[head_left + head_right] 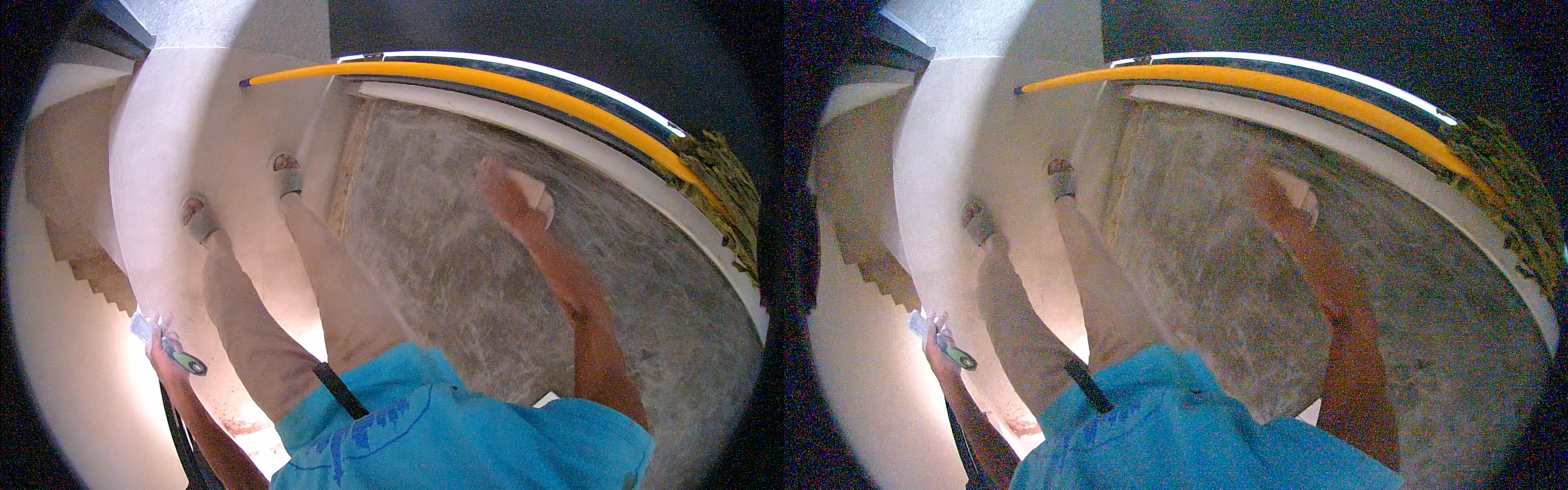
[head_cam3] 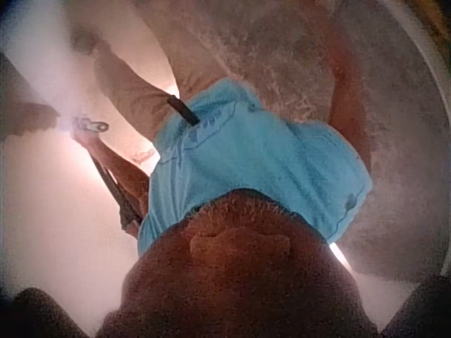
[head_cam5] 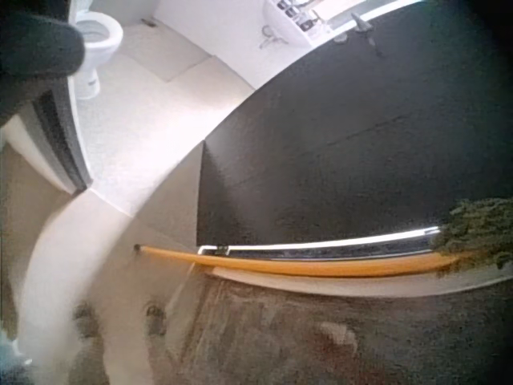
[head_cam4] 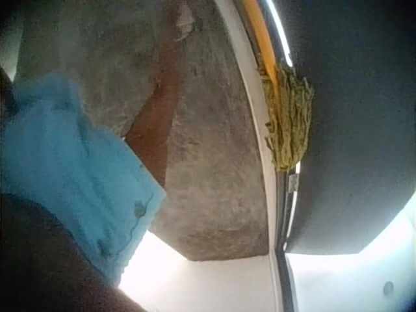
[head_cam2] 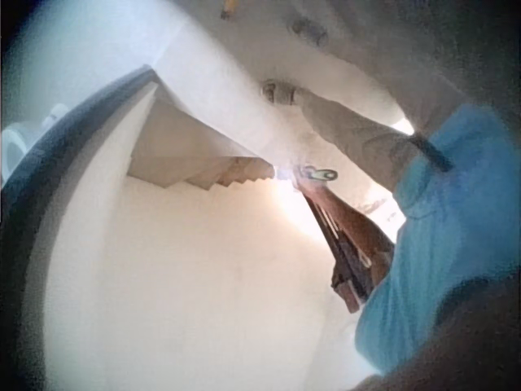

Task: The person smooths a freshly plastered wall using a sanding block in their right hand and a trowel in their left hand. They work on the upper section of the wall near the ceiling and then move to the lower section near the floor, repeatedly rubbing the surface to even it out.

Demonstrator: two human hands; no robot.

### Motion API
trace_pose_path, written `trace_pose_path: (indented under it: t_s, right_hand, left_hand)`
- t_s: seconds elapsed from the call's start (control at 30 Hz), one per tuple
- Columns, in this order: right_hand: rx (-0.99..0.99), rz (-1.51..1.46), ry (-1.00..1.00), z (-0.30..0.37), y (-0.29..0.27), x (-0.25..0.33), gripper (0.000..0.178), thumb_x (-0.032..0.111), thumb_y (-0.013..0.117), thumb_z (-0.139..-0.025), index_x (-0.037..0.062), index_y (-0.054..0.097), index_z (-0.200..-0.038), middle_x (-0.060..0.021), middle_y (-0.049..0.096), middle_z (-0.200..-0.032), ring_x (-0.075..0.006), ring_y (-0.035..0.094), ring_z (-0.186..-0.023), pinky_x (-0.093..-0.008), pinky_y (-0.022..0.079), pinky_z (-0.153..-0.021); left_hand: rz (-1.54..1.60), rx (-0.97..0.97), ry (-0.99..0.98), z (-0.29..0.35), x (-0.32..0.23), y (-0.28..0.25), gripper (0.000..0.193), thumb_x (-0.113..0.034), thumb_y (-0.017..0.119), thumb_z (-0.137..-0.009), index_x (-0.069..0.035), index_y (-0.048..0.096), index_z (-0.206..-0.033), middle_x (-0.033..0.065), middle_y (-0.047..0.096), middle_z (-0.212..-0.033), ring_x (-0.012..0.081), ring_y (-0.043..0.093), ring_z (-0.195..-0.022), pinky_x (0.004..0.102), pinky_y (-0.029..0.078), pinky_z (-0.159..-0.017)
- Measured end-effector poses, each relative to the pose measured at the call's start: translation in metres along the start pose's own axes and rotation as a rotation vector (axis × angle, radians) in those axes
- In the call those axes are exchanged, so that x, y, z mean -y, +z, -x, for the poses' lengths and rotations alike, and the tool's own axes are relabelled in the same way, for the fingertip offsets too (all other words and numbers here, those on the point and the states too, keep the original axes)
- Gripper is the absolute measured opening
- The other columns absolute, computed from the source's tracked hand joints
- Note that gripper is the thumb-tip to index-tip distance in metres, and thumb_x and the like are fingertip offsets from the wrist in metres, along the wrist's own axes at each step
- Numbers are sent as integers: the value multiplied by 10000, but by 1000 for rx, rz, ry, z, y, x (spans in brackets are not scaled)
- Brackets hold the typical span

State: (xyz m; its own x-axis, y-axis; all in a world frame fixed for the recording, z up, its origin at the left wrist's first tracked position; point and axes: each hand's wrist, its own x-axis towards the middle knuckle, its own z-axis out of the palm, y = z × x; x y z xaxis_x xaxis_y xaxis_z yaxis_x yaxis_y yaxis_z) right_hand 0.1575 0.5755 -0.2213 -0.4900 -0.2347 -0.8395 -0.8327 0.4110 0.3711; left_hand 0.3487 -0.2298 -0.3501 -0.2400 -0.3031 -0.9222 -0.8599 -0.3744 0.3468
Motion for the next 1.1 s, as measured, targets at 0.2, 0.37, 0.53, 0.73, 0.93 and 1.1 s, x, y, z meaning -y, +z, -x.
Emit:
trace_pose_path:
  t_s: [0.2, 0.37, 0.53, 0.73, 0.93, 1.1]
  right_hand:
    - [-15, -601, -196, 33, 41, -10, 360, 106, 563, -929, 87, 665, -1273, -181, 596, -1391, -399, 537, -1319, -458, 421, -1167]
    - [-75, -238, 77, -46, -4, -27, 344, 136, 566, -943, 71, 663, -1266, -189, 599, -1381, -392, 550, -1303, -460, 435, -1144]
    - [12, -409, -67, -11, -25, 102, 335, 150, 565, -949, 61, 663, -1257, -197, 600, -1378, -397, 554, -1296, -472, 436, -1138]
    - [-9, -583, -92, -35, -3, 93, 328, 166, 564, -957, 48, 664, -1246, -206, 601, -1373, -403, 559, -1287, -486, 437, -1131]
    - [-95, -383, 126, -87, -4, 39, 324, 183, 563, -964, 36, 664, -1235, -216, 602, -1369, -408, 565, -1278, -501, 439, -1123]
    - [16, -585, -90, 1, -41, 182, 324, 197, 563, -970, 26, 664, -1226, -224, 603, -1366, -413, 569, -1271, -513, 440, -1117]
  left_hand:
    - [106, 15, -5, 31, 5, 17, 437, -268, 620, -1034, -43, 574, -1406, 160, 710, -1222, 55, 560, -616, 169, 449, -483]
    - [42, -47, -88, 10, 41, -53, 447, -270, 653, -1016, -44, 576, -1393, 170, 716, -1177, 59, 568, -590, 177, 446, -453]
    - [5, -97, -144, 14, 65, -74, 436, -303, 675, -1008, -56, 587, -1357, 167, 723, -1115, 61, 566, -555, 189, 443, -428]
    - [-123, -116, -186, 18, 47, -68, 436, -315, 686, -1002, -60, 593, -1343, 161, 726, -1091, 62, 566, -547, 191, 440, -421]
    - [-219, -95, -193, 22, 12, -43, 435, -327, 697, -997, -64, 600, -1329, 154, 728, -1067, 62, 567, -539, 193, 437, -415]
    - [-104, -79, -198, 27, 29, -78, 445, -279, 699, -998, -63, 575, -1367, 142, 734, -1052, 64, 584, -547, 191, 440, -412]
